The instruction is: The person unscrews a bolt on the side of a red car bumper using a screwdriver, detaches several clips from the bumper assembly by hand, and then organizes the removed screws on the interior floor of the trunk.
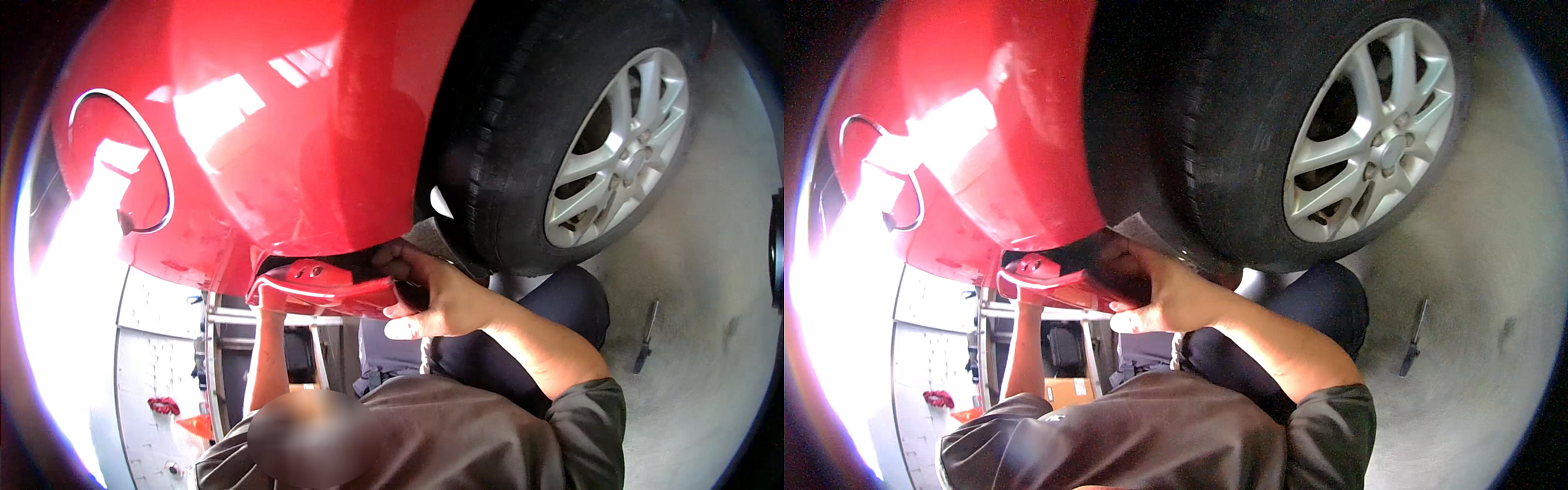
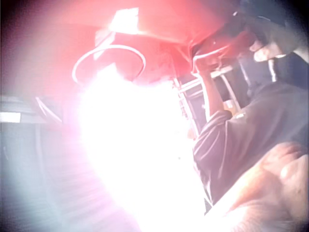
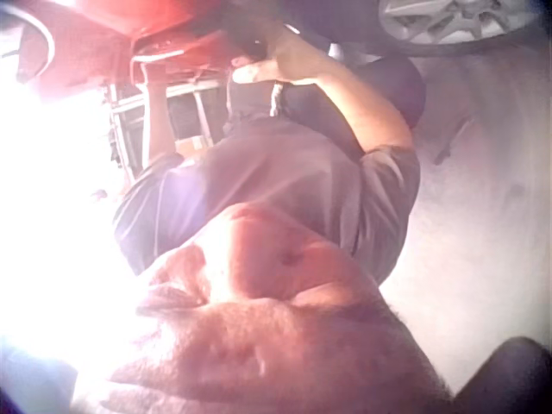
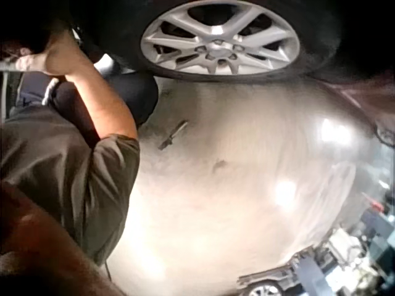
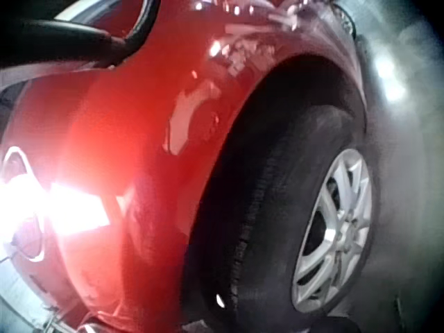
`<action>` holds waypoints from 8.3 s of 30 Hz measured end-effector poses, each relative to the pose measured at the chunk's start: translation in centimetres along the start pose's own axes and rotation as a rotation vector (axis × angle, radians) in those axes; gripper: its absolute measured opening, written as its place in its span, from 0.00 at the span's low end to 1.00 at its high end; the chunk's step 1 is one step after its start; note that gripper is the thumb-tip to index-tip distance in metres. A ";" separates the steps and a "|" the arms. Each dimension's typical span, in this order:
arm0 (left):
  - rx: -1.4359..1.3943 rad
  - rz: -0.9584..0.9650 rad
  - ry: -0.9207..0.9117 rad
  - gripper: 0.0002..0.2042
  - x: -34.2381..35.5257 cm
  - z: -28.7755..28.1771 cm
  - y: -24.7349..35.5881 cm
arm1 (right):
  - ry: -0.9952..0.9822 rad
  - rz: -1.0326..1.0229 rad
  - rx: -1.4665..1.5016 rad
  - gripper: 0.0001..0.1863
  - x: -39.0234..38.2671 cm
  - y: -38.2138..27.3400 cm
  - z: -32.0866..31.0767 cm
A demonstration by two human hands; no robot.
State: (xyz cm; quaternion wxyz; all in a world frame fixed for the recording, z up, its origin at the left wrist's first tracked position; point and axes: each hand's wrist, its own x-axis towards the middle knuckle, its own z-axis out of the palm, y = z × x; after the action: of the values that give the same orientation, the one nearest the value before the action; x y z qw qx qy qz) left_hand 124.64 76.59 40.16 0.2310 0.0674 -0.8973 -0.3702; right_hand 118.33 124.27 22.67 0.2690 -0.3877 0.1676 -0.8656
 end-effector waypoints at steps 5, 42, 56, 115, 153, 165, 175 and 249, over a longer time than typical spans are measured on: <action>-0.100 -0.060 0.094 0.27 -0.3 0.5 0.9 | 0.085 -0.066 -0.194 0.38 -0.7 -2.0 2.3; -0.555 0.063 0.323 0.32 -3.3 9.6 7.9 | 0.597 -0.262 -0.559 0.46 -3.6 -8.1 5.4; -0.744 -0.023 0.374 0.25 -4.1 8.9 6.2 | 0.537 -0.218 -0.445 0.29 -2.7 -9.1 6.5; -0.735 -0.357 0.435 0.52 -3.2 1.4 -9.1 | 0.420 0.852 0.142 0.33 6.2 -3.9 0.1; -0.353 -0.143 0.321 0.25 -2.6 1.7 -2.2 | -0.010 0.244 0.340 0.28 2.8 3.7 -6.3; -0.316 -0.158 0.297 0.24 -3.5 3.1 0.0 | 0.160 0.252 0.085 0.25 2.4 7.8 -6.1; -0.317 -0.160 0.313 0.23 -3.9 4.1 0.7 | 0.085 0.310 -0.337 0.21 2.7 8.0 -6.3; 0.738 0.674 -0.713 0.16 -9.7 24.0 18.7 | -0.057 0.088 -0.765 0.13 3.4 7.0 -5.6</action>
State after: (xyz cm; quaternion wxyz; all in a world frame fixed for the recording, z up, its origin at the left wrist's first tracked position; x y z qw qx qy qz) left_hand 123.00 107.96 34.77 -0.0175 -0.2726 -0.9602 0.0585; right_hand 114.52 117.16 17.55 0.1465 -0.4763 0.4875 -0.7170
